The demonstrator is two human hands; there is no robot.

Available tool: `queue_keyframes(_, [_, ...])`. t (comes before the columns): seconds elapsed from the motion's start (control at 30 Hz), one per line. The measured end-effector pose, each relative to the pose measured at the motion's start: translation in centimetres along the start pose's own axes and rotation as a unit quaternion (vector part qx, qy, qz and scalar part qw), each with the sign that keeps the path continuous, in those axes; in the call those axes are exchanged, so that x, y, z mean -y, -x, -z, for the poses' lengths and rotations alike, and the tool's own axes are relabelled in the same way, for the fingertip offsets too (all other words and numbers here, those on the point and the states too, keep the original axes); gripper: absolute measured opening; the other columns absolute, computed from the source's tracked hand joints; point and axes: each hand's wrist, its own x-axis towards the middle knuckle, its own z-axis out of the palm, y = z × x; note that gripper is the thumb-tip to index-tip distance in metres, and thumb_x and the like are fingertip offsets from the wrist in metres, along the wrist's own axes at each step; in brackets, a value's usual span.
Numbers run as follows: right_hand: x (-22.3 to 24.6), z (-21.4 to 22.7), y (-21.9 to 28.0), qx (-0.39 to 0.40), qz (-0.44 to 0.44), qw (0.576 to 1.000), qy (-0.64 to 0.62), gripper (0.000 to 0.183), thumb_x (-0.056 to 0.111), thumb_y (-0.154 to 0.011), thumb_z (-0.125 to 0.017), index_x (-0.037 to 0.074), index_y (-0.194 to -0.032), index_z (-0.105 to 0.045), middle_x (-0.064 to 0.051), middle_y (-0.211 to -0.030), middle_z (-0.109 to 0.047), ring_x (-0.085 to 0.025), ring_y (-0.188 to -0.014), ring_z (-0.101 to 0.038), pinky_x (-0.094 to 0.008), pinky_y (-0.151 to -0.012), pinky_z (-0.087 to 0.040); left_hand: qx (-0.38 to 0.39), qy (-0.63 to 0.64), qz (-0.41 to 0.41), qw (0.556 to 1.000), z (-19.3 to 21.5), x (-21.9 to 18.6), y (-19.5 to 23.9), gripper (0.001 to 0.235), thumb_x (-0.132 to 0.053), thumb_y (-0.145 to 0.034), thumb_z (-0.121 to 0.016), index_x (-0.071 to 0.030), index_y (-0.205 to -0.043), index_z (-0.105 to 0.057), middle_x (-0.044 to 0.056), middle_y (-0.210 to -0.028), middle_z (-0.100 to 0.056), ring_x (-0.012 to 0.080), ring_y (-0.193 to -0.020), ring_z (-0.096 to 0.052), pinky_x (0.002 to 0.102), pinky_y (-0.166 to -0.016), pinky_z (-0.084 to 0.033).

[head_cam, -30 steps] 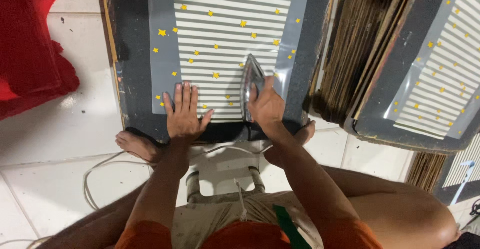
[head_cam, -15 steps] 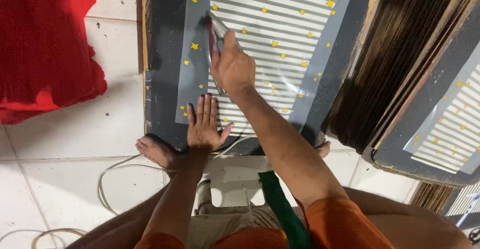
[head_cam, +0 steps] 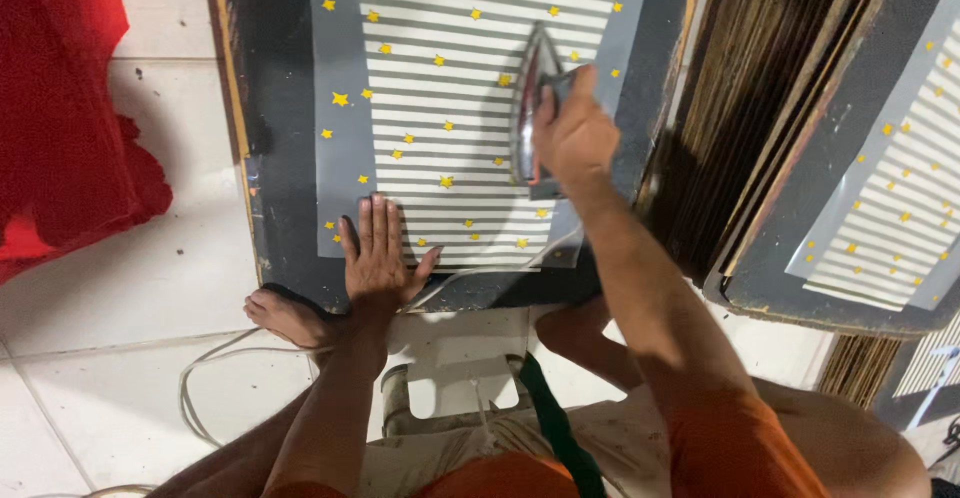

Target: The person irons a striped shirt with yellow stars laid out on a flat board using an electric iron. They smooth the fabric with their hands and move the iron back and forth across the shirt's surface.

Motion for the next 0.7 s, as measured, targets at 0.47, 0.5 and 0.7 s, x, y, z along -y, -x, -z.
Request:
queue_keyframes(0.47, [-3.2,-1.1,12.6,0.129,-0.014,0.990,-0.054,0.046,0.049,-0.099,-0.049,0.015,-0.131,-0.045,-0.012,-0.068,-0.071,-0.036,-0.070,-0.075,-0.050,-0.068,-0.060,0.049,0.177,0.030,0.983,-0.2,1.5,1.7,0.089,-0.055,-0.098,-0.055,0.008,-0.156,-0.032,0.032,-0.162,-0.025,0.0476,-0.152,-0.017,0.062,-0.122,-0.007])
queue_keyframes(0.5, [-2.1,-1.6,14.0,0.127,-0.009,0.990,-0.058,0.046,0.049,-0.099,-0.049,0.015,-0.131,-0.045,-0.012,-0.068,-0.071,-0.036,-0.070,-0.075,-0.050,-0.068,-0.060,0.045,0.171,0.032,0.984,0.5,1.3,1.6,0.089,-0.055,-0.098,-0.055,0.008,-0.156,-0.032,0.032,-0.162,-0.025,0.0476,-0.152,-0.017,0.062,-0.122,-0.007])
queue_keyframes(0.7, [7.3,0.7,17.3,0.149,0.145,0.970,-0.127,0.031,0.035,-0.098,-0.052,0.015,-0.121,-0.047,-0.011,-0.080,-0.072,-0.034,-0.076,-0.075,-0.048,-0.073,-0.061,-0.033,0.159,0.249,0.955,2.1,-1.8,2.7,0.041,-0.037,-0.096,-0.061,-0.005,-0.121,-0.066,0.015,-0.101,-0.061,0.0385,-0.097,-0.064,0.053,-0.097,-0.047])
